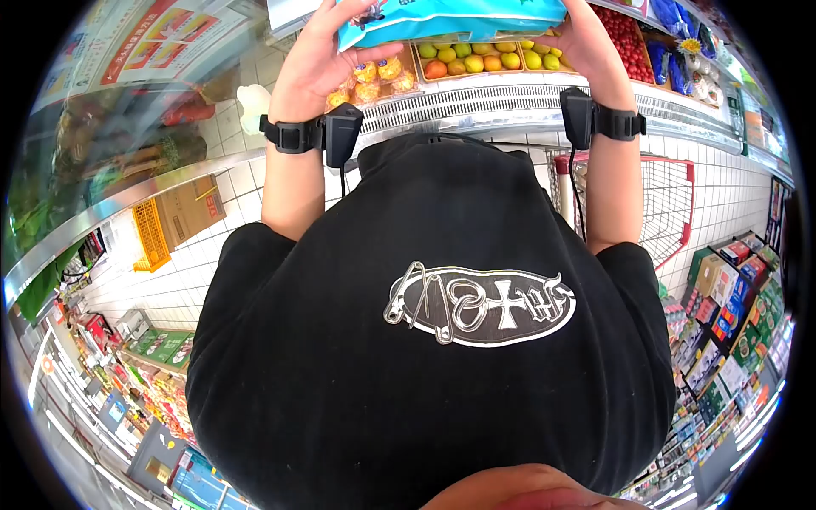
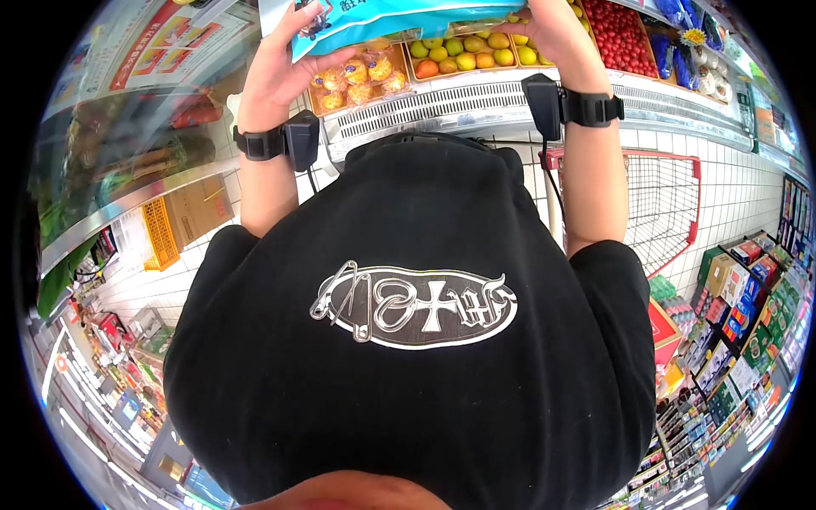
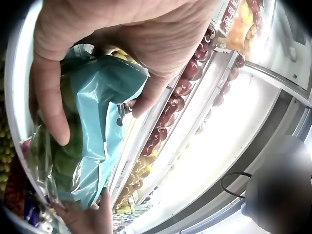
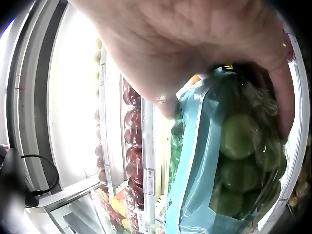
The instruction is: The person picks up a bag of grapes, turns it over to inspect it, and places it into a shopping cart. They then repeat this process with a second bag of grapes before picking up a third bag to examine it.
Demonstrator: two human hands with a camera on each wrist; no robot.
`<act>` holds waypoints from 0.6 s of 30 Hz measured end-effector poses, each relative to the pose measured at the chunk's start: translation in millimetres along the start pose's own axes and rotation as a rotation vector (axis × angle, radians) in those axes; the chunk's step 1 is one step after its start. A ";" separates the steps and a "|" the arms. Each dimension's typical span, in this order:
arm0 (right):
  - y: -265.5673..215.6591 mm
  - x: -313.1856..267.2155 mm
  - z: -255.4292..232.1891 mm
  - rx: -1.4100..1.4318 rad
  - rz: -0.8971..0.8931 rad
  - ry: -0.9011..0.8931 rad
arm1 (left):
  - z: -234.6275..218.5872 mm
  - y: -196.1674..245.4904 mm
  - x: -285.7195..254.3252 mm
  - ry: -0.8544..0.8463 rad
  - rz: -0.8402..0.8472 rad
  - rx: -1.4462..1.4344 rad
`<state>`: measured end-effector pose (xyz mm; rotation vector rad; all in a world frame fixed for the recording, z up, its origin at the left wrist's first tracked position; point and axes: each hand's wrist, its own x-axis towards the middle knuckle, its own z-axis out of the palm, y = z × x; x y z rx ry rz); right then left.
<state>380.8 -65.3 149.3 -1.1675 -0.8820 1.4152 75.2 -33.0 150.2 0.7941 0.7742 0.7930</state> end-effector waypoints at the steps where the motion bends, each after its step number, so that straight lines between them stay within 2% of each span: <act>1: -4.4 -0.6 3.4 -0.087 0.026 0.053 | -3.8 -1.4 1.4 0.000 -0.020 -0.032; 2: -8.1 -0.2 6.2 -0.174 0.049 0.106 | -8.8 -2.9 4.5 -0.001 -0.038 -0.062; 6: -22.3 -2.0 21.9 -0.400 0.027 0.135 | -53.1 -22.2 27.4 -0.049 -0.038 -0.156; 9: 0.9 17.2 -2.6 -0.572 -0.293 0.019 | -54.7 -26.1 26.4 -0.085 -0.061 -0.290; 11: -25.5 -9.0 25.8 -0.581 -0.198 0.054 | -50.4 -24.3 18.5 -0.143 -0.064 -0.316; 12: -38.9 -21.4 36.1 -0.615 -0.171 0.051 | -50.5 -25.9 17.8 -0.120 -0.074 -0.309; 14: -42.3 -30.0 46.5 -0.682 -0.239 0.087 | -58.2 -32.2 18.3 -0.182 -0.110 -0.400; 15: -35.4 -27.1 43.4 -0.741 -0.346 0.097 | -60.5 -34.1 19.5 -0.213 -0.126 -0.447; 16: -26.0 -20.6 38.8 -0.800 -0.454 0.108 | -54.1 -36.1 16.9 -0.078 -0.094 -0.344; 17: -21.0 -16.7 35.5 -0.858 -0.564 0.117 | -51.7 -38.2 15.6 -0.072 -0.084 -0.350; 18: -26.3 -24.9 42.0 -0.825 -0.510 0.116 | -51.3 -40.5 14.7 -0.067 -0.073 -0.356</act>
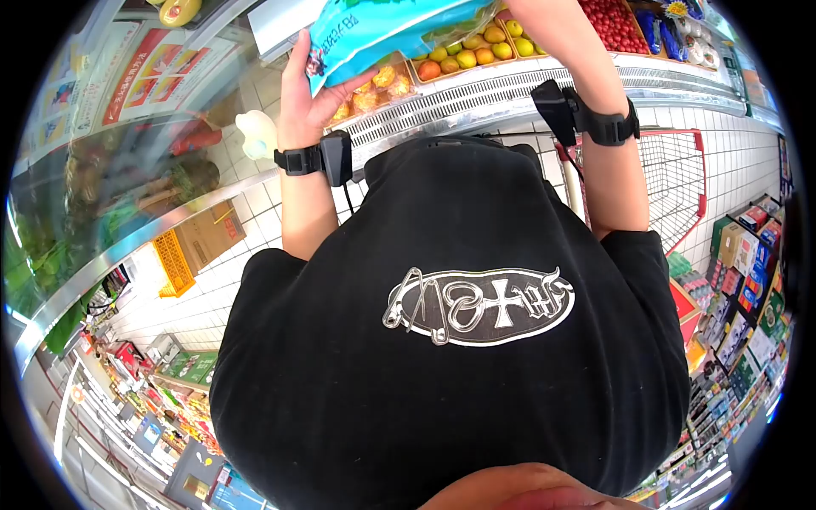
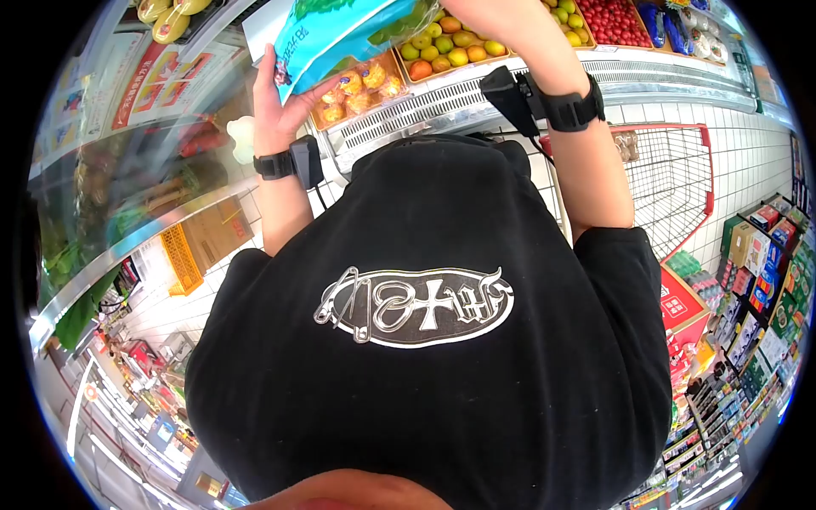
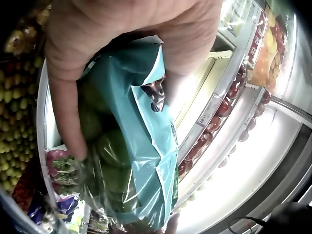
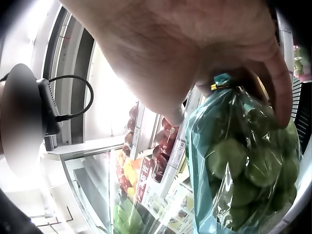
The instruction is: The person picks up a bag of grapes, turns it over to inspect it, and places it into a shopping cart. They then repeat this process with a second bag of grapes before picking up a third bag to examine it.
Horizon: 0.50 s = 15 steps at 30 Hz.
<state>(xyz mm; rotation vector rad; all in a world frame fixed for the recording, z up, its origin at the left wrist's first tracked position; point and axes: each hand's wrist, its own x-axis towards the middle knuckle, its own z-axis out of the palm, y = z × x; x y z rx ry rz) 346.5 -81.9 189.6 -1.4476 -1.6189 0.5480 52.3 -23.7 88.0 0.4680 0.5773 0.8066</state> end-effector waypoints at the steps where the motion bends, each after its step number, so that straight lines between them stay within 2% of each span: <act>1: -10.3 -3.6 -2.2 0.044 0.022 -0.020 | 0.1 -1.5 -1.2 0.003 0.015 -0.005; 2: -20.2 -6.5 -4.5 0.088 0.042 -0.041 | 1.8 -2.6 -2.6 0.043 0.032 0.034; 3: -29.0 -8.4 -7.1 0.132 0.056 -0.060 | -12.0 -1.6 0.4 -0.055 -0.004 -0.031; 5: -41.6 -13.0 -9.7 0.046 -0.016 -0.031 | -20.6 -4.6 3.6 -0.182 -0.028 -0.167; 6: -53.9 -12.5 -15.7 0.106 0.202 -0.153 | -16.3 -6.3 2.0 -0.125 0.001 -0.151; 7: -48.5 -14.5 -12.2 0.086 0.041 -0.087 | -14.0 -7.8 0.9 -0.128 0.019 -0.185; 8: -52.0 -15.3 -14.2 0.137 0.125 -0.137 | -14.2 -9.3 -0.4 -0.131 0.037 -0.217; 9: -40.0 -16.5 -9.0 0.182 0.018 -0.107 | -17.2 -9.9 -0.4 -0.132 0.054 -0.249; 10: -28.6 -17.6 -3.7 0.225 -0.089 -0.082 | -18.3 -7.3 -0.5 -0.224 0.031 -0.276; 13: -22.9 -19.6 -3.2 0.214 -0.046 -0.075 | 0.7 -9.4 -10.9 0.173 0.208 0.129; 14: -9.9 -21.3 -0.2 0.177 -0.074 -0.051 | -14.3 -11.2 -6.4 0.116 0.259 0.062; 15: -8.0 -22.6 1.6 0.215 -0.011 -0.035 | -7.9 -8.8 -6.3 0.041 0.360 0.163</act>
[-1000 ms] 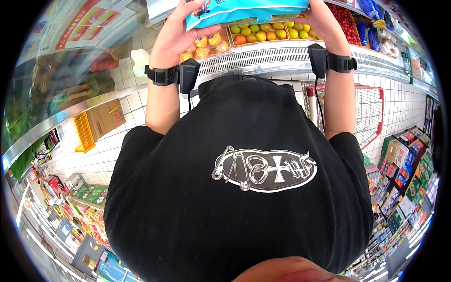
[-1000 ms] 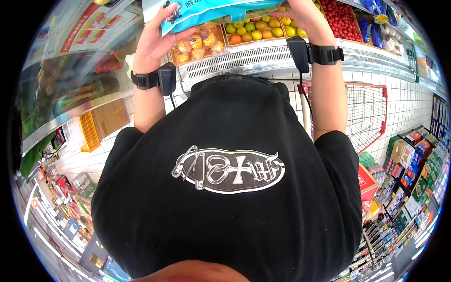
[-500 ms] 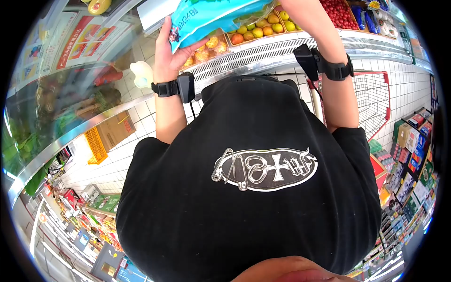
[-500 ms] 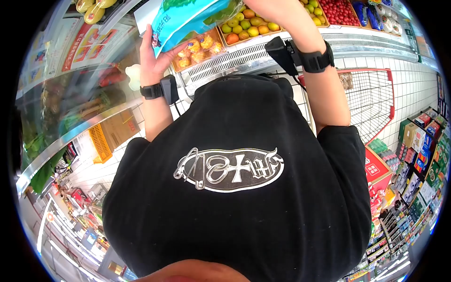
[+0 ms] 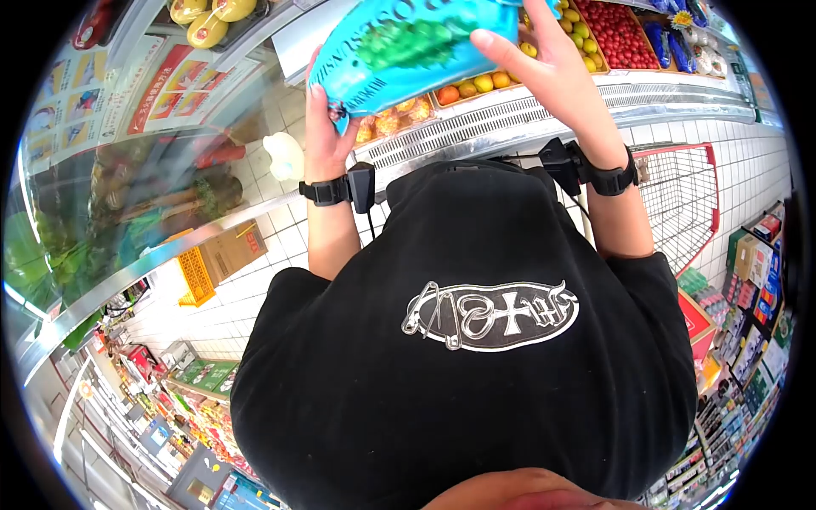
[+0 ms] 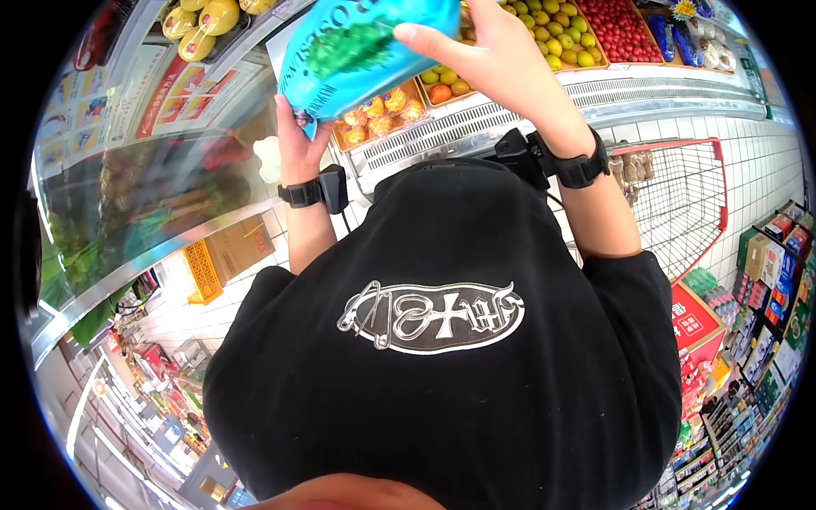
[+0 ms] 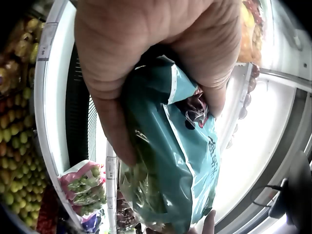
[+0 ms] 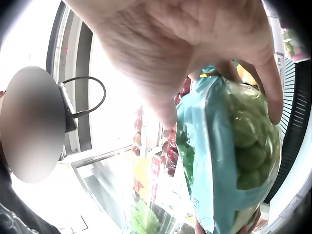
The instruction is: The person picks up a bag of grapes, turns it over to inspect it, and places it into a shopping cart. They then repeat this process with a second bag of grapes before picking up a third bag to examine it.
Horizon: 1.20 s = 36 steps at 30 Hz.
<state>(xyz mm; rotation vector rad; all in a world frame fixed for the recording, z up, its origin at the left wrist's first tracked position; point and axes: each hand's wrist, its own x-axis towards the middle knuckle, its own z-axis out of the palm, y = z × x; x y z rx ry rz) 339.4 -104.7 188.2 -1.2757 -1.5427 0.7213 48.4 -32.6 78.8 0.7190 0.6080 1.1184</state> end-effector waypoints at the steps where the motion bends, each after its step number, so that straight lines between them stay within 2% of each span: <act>1: -0.1 -0.9 0.6 0.038 0.058 0.024 | 7.7 3.5 -0.3 -0.085 0.111 0.085; 2: -2.4 -0.5 0.1 0.077 0.113 0.048 | 17.1 8.6 -0.6 -0.170 0.225 0.170; 3: -7.6 0.2 -0.8 0.173 0.194 0.046 | 27.7 15.6 -3.5 -0.140 0.213 0.175; 4: -12.8 1.0 -1.8 0.269 0.277 0.050 | 28.7 18.6 -2.4 -0.145 0.272 0.291; 6: 5.3 -1.9 -2.2 0.143 0.245 0.089 | 31.8 23.9 -2.8 -0.153 0.377 0.519; 7: 12.1 -2.3 -2.2 0.173 0.238 0.129 | 37.1 26.8 -4.8 -0.138 0.386 0.565; 10: 28.0 -1.4 2.8 0.729 0.298 0.201 | 59.7 30.3 -10.5 -0.186 0.496 0.690; 11: 43.3 -3.7 6.1 0.747 0.242 0.231 | 66.7 33.6 -13.7 -0.218 0.477 0.737; 14: 53.0 -5.4 -3.5 0.783 0.340 0.174 | 75.3 33.3 -16.0 -0.293 0.541 0.838; 15: 56.1 -5.5 -6.0 0.840 0.372 0.182 | 77.4 29.2 -15.4 -0.283 0.559 0.770; 18: 58.2 -9.8 -17.9 0.958 0.539 0.113 | 77.6 27.6 -12.0 -0.418 0.713 0.919; 22: 75.9 -17.0 -22.3 1.089 0.558 0.158 | 88.2 32.5 -4.9 -0.452 0.682 0.993; 24: 79.7 -19.1 -24.6 1.085 0.534 0.187 | 94.4 20.0 3.6 -0.410 0.628 0.601; 26: 76.5 -16.7 -25.9 1.087 0.483 0.224 | 85.5 14.3 13.6 -0.400 0.494 0.533; 27: 72.1 -16.0 -26.4 1.087 0.452 0.245 | 78.1 5.5 20.7 -0.388 0.548 0.514; 28: 70.1 -15.7 -26.7 1.088 0.419 0.270 | 73.9 -5.0 14.0 -0.265 0.447 0.471; 30: 72.9 -17.1 -32.8 0.988 0.373 0.266 | 76.8 -20.5 13.2 -0.227 0.363 0.283; 32: 71.6 -13.8 -40.4 0.885 0.342 0.276 | 78.2 -26.0 15.7 -0.237 0.348 0.331; 36: 76.5 -11.2 -50.8 0.880 0.256 0.293 | 72.1 -23.4 23.0 -0.298 0.294 0.524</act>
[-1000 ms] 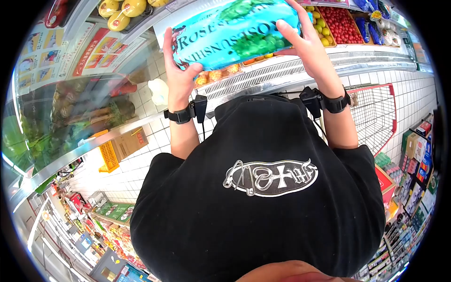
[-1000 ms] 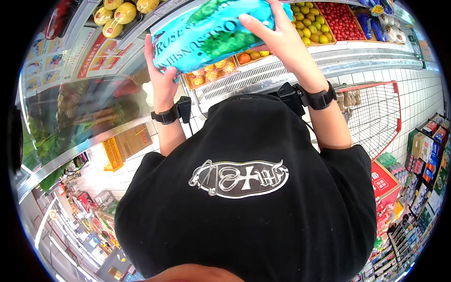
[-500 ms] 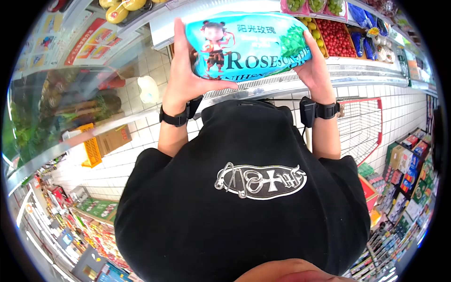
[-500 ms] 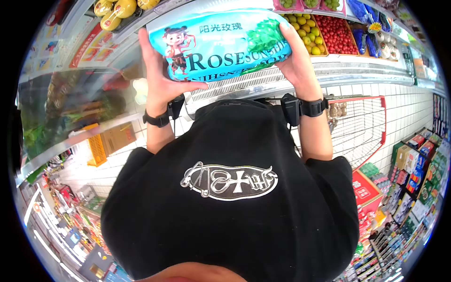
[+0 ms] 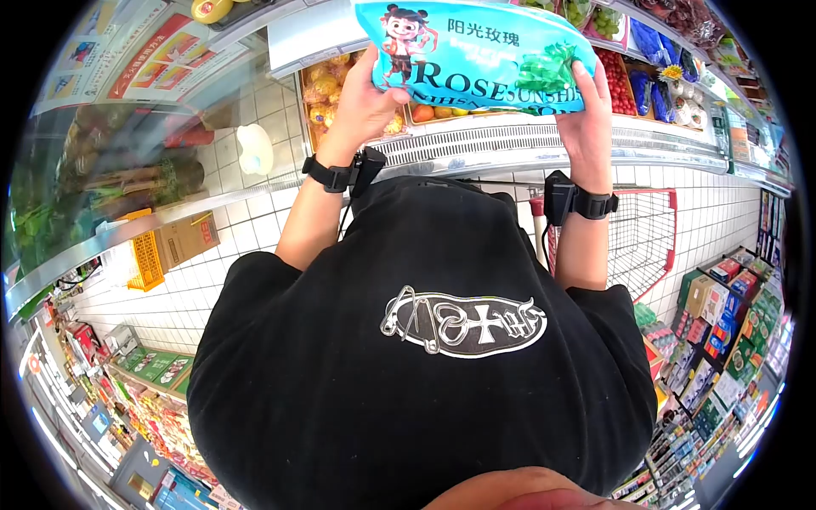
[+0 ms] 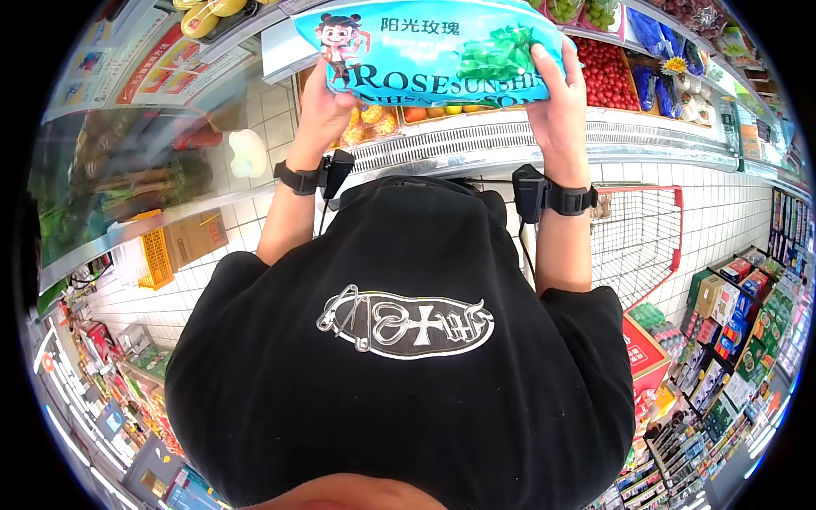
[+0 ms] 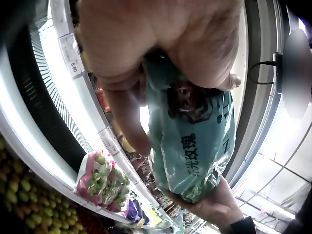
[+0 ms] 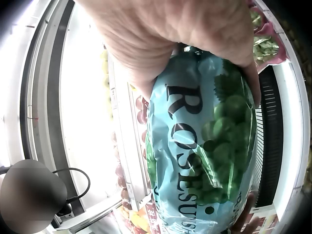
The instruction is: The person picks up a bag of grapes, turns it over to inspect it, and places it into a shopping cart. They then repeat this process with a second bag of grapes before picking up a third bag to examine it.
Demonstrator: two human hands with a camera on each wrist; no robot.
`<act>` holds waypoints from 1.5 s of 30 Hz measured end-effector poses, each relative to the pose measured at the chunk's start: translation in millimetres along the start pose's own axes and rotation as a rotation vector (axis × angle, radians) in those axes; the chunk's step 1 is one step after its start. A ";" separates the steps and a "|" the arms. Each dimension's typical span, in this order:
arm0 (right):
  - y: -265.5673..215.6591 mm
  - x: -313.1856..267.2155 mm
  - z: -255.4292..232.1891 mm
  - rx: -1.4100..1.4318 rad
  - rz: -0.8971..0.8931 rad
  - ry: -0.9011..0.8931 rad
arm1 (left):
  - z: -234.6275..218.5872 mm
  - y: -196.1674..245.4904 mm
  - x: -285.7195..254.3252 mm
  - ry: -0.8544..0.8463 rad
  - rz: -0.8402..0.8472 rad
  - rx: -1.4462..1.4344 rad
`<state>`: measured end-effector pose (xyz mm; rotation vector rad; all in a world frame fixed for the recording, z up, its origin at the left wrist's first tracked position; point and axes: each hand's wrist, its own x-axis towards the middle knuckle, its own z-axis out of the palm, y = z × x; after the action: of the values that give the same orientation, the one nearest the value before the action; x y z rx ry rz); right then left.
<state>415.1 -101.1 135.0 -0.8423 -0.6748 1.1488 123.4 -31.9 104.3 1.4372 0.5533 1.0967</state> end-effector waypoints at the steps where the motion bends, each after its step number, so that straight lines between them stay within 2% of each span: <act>1: -3.2 -0.8 2.4 -0.001 -0.018 0.017 | -4.5 1.0 1.7 -0.043 0.020 0.093; 4: -7.5 -1.0 -1.4 -0.012 -0.045 0.036 | -8.2 16.0 -1.5 -0.130 -0.348 -0.012; 5: -11.5 -1.9 -4.9 -0.016 -0.057 0.029 | -4.3 23.0 -1.9 -0.134 -0.377 0.097; 8: -10.3 -3.6 -16.7 -0.049 -0.098 -0.001 | 5.2 21.5 -5.7 -0.142 -0.174 0.111; 9: -11.4 -5.2 -17.8 -0.068 -0.122 -0.026 | 8.5 23.2 -3.5 -0.158 -0.260 0.020; 12: -12.4 -9.6 -14.0 -0.133 -0.207 -0.077 | 19.2 23.9 -5.4 -0.107 -0.225 -0.027; 15: -12.0 -13.4 -18.5 -0.225 -0.317 -0.102 | 25.5 25.1 -4.5 -0.137 -0.081 0.232; 17: -12.8 -20.5 -23.0 -0.186 -0.312 -0.065 | 29.1 18.6 -4.3 -0.143 0.044 0.363; 19: -17.0 -28.4 -34.5 -0.176 -0.273 -0.043 | 37.2 20.7 2.9 -0.172 0.274 0.552; 20: -19.0 -32.4 -37.9 -0.164 -0.246 0.000 | 43.1 23.1 8.1 -0.185 0.392 0.641; 23: -23.2 -44.2 -51.0 -0.128 -0.159 0.125 | 72.8 30.2 12.8 -0.203 0.449 0.621; 25: -23.2 -50.0 -74.1 -0.070 -0.091 0.143 | 89.3 16.0 22.1 -0.196 0.525 0.685; 28: -40.3 -65.9 -88.6 -0.132 -0.017 0.185 | 112.4 12.3 22.5 -0.279 0.545 0.753; 29: -43.9 -71.0 -94.9 -0.155 -0.027 0.186 | 118.6 8.2 20.9 -0.289 0.500 0.724; 31: -49.4 -82.7 -109.4 -0.177 -0.055 0.204 | 132.1 3.8 21.9 -0.332 0.515 0.709; 33: -49.5 -95.4 -121.0 -0.080 -0.131 0.252 | 142.8 -1.7 22.5 -0.369 0.502 0.653; 35: -48.1 -111.9 -131.0 0.022 -0.205 0.360 | 155.3 -9.7 22.3 -0.413 0.477 0.616; 36: -51.8 -120.5 -123.6 -0.032 -0.191 0.474 | 161.9 -12.1 23.6 -0.458 0.438 0.589; 37: -47.4 -127.7 -129.5 0.045 -0.197 0.545 | 168.8 -14.6 25.2 -0.501 0.396 0.561; 38: -43.3 -131.8 -134.2 0.121 -0.208 0.611 | 177.0 -14.7 30.7 -0.513 0.545 0.534; 39: -48.9 -140.9 -123.7 0.164 -0.131 0.668 | 184.2 -11.4 34.1 -0.555 0.629 0.556; 40: -47.4 -146.6 -120.9 0.190 -0.200 0.692 | 191.2 -8.0 37.0 -0.595 0.715 0.575; 42: -49.3 -163.9 -117.8 0.366 -0.213 0.754 | 207.3 2.5 44.0 -0.684 0.802 0.516; 45: -51.5 -184.6 -112.0 0.406 -0.268 0.752 | 226.4 6.9 54.9 -0.782 0.895 0.417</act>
<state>480.6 -312.0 112.7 -0.7308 0.0731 0.6160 340.2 -100.0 156.4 2.4139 -0.5149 0.9656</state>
